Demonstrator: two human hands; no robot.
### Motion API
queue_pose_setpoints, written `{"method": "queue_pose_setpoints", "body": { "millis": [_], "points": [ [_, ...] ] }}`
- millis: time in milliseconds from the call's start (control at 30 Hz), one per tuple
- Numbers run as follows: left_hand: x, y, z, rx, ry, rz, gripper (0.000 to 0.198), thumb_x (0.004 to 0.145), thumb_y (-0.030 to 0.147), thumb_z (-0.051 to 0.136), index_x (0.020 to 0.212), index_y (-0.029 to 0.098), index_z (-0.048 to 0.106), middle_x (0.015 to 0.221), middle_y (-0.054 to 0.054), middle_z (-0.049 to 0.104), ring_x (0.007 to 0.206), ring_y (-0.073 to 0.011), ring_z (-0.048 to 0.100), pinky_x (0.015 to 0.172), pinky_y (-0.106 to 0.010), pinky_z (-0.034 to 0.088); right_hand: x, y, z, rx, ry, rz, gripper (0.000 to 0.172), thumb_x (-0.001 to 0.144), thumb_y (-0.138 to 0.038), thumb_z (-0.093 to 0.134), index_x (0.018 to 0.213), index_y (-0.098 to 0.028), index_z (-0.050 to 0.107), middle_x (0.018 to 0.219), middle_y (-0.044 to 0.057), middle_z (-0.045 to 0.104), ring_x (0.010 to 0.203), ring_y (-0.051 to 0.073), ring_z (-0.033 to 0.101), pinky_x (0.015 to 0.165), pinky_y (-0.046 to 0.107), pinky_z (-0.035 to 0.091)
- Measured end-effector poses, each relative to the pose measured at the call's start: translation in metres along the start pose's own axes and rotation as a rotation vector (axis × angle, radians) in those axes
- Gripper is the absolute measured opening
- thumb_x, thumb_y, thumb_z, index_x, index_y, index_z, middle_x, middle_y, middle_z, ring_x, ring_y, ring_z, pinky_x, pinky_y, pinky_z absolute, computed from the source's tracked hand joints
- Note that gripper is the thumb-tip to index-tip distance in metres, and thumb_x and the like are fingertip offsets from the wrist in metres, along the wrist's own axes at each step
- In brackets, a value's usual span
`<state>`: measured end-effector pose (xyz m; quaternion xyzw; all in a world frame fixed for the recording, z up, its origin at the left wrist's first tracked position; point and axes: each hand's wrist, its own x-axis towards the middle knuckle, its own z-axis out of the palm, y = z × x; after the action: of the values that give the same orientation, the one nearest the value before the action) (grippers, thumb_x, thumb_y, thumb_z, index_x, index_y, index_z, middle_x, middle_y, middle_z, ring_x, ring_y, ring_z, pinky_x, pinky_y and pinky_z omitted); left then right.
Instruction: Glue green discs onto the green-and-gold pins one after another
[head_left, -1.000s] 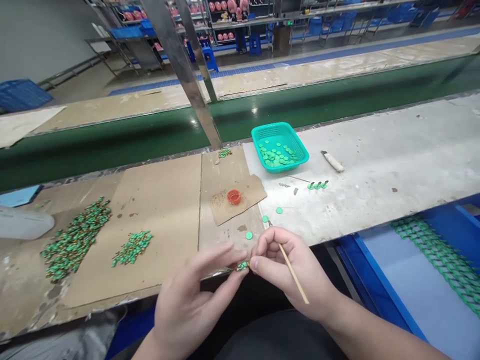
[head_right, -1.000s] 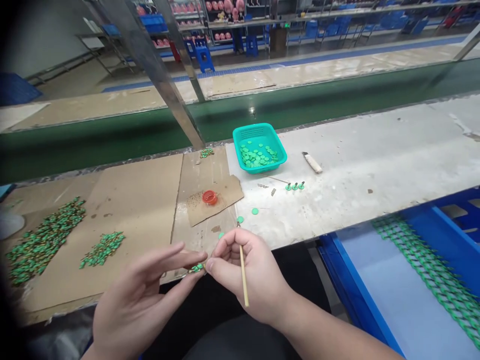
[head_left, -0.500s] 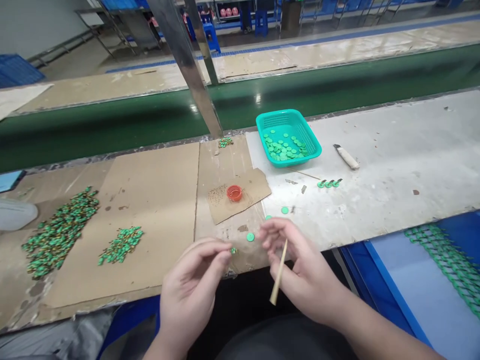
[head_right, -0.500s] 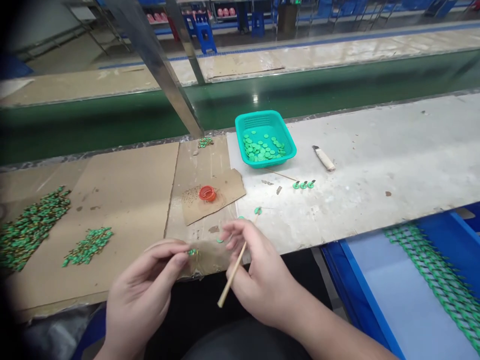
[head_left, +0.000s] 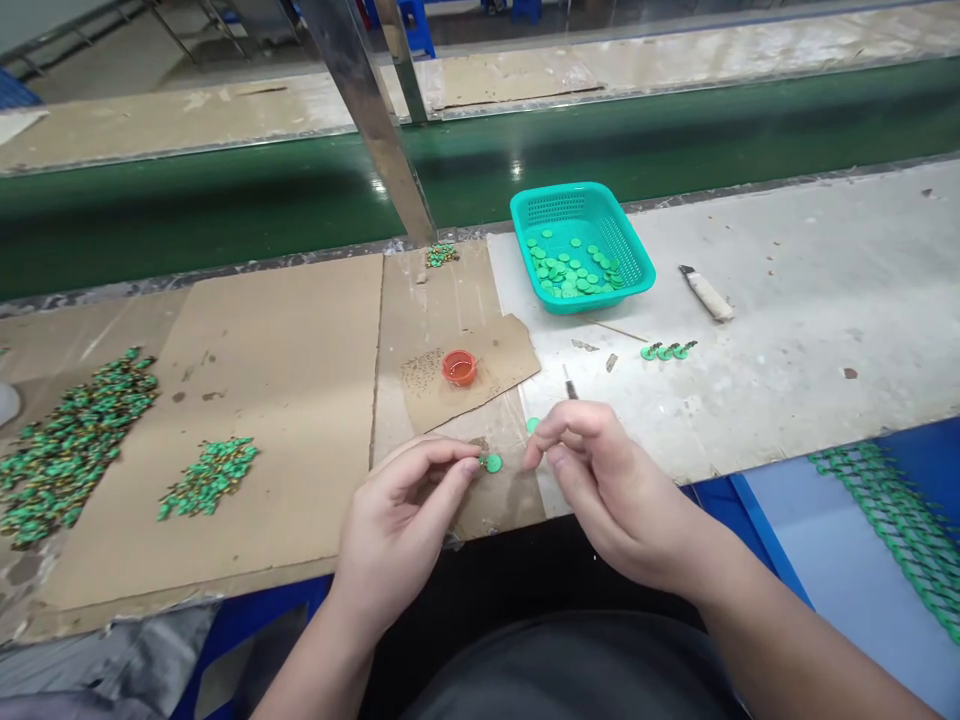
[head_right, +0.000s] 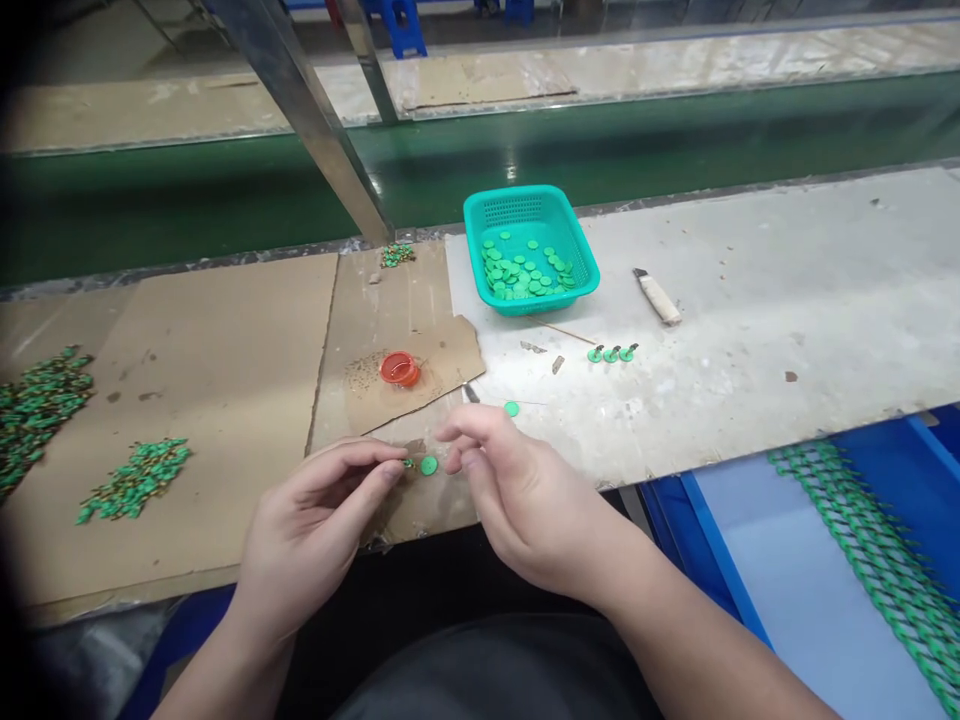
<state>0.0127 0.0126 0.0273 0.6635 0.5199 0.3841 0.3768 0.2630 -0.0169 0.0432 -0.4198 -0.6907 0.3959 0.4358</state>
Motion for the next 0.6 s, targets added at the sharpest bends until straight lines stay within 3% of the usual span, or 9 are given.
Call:
{"method": "queue_pose_setpoints", "body": {
  "millis": [67, 133, 200, 267, 367, 467, 600],
  "points": [
    [-0.001, -0.001, 0.001, 0.028, 0.002, 0.02, 0.018, 0.11, 0.044, 0.081, 0.103, 0.03, 0.09, 0.11, -0.004, 0.09, 0.097, -0.0223, 0.086, 0.085, -0.033, 0.073, -0.003, 0.001, 0.002, 0.045, -0.009, 0.05, 0.022, 0.118, -0.011, 0.048, 0.126, -0.032, 0.046, 0.111, 0.001, 0.071, 0.091, 0.017, 0.073, 0.08, 0.035, 0.06],
    [-0.002, -0.002, 0.003, 0.052, 0.02, 0.035, 0.015, 0.109, 0.042, 0.082, 0.103, 0.032, 0.091, 0.112, -0.002, 0.091, 0.098, -0.0207, 0.086, 0.085, -0.03, 0.073, -0.007, 0.002, 0.004, 0.164, 0.035, 0.161, 0.021, 0.117, -0.014, 0.05, 0.111, -0.031, 0.041, 0.1, -0.002, 0.067, 0.082, 0.016, 0.066, 0.07, 0.032, 0.053],
    [-0.003, -0.003, 0.004, 0.072, 0.04, 0.04, 0.011, 0.109, 0.04, 0.083, 0.104, 0.034, 0.091, 0.111, 0.0, 0.091, 0.097, -0.0183, 0.086, 0.085, -0.027, 0.072, -0.009, 0.004, 0.004, 0.325, 0.116, 0.24, 0.019, 0.118, -0.016, 0.05, 0.112, -0.031, 0.042, 0.092, -0.004, 0.066, 0.078, 0.016, 0.063, 0.064, 0.03, 0.046],
    [-0.004, -0.003, 0.005, 0.092, 0.053, 0.048, 0.009, 0.109, 0.038, 0.084, 0.104, 0.036, 0.091, 0.112, 0.002, 0.091, 0.097, -0.0165, 0.086, 0.083, -0.024, 0.07, -0.01, 0.006, 0.004, 0.446, 0.187, 0.244, 0.014, 0.122, -0.02, 0.049, 0.128, -0.033, 0.049, 0.087, -0.006, 0.069, 0.074, 0.016, 0.061, 0.063, 0.03, 0.044],
    [-0.006, -0.003, 0.006, 0.126, 0.061, 0.061, 0.008, 0.108, 0.036, 0.085, 0.105, 0.038, 0.092, 0.113, 0.004, 0.091, 0.099, -0.0157, 0.086, 0.085, -0.023, 0.07, -0.008, 0.008, 0.002, 0.45, 0.261, 0.143, 0.02, 0.128, -0.03, 0.049, 0.14, -0.034, 0.064, 0.096, -0.003, 0.076, 0.078, 0.016, 0.064, 0.072, 0.033, 0.054],
    [-0.006, -0.002, 0.007, 0.147, 0.064, 0.07, 0.01, 0.109, 0.033, 0.085, 0.107, 0.04, 0.091, 0.113, 0.006, 0.09, 0.101, -0.0144, 0.086, 0.09, -0.023, 0.07, -0.004, 0.011, -0.002, 0.216, 0.31, -0.023, 0.025, 0.127, -0.032, 0.056, 0.126, -0.029, 0.081, 0.116, 0.005, 0.075, 0.11, 0.02, 0.072, 0.096, 0.039, 0.062],
    [-0.007, -0.001, 0.009, 0.165, 0.074, 0.068, 0.012, 0.109, 0.031, 0.085, 0.11, 0.041, 0.091, 0.116, 0.008, 0.09, 0.103, -0.012, 0.085, 0.091, -0.022, 0.068, -0.003, 0.019, -0.01, 0.065, 0.281, -0.044, 0.021, 0.126, -0.029, 0.06, 0.127, -0.026, 0.081, 0.117, 0.005, 0.071, 0.112, 0.02, 0.072, 0.101, 0.04, 0.063]
  ]
}}
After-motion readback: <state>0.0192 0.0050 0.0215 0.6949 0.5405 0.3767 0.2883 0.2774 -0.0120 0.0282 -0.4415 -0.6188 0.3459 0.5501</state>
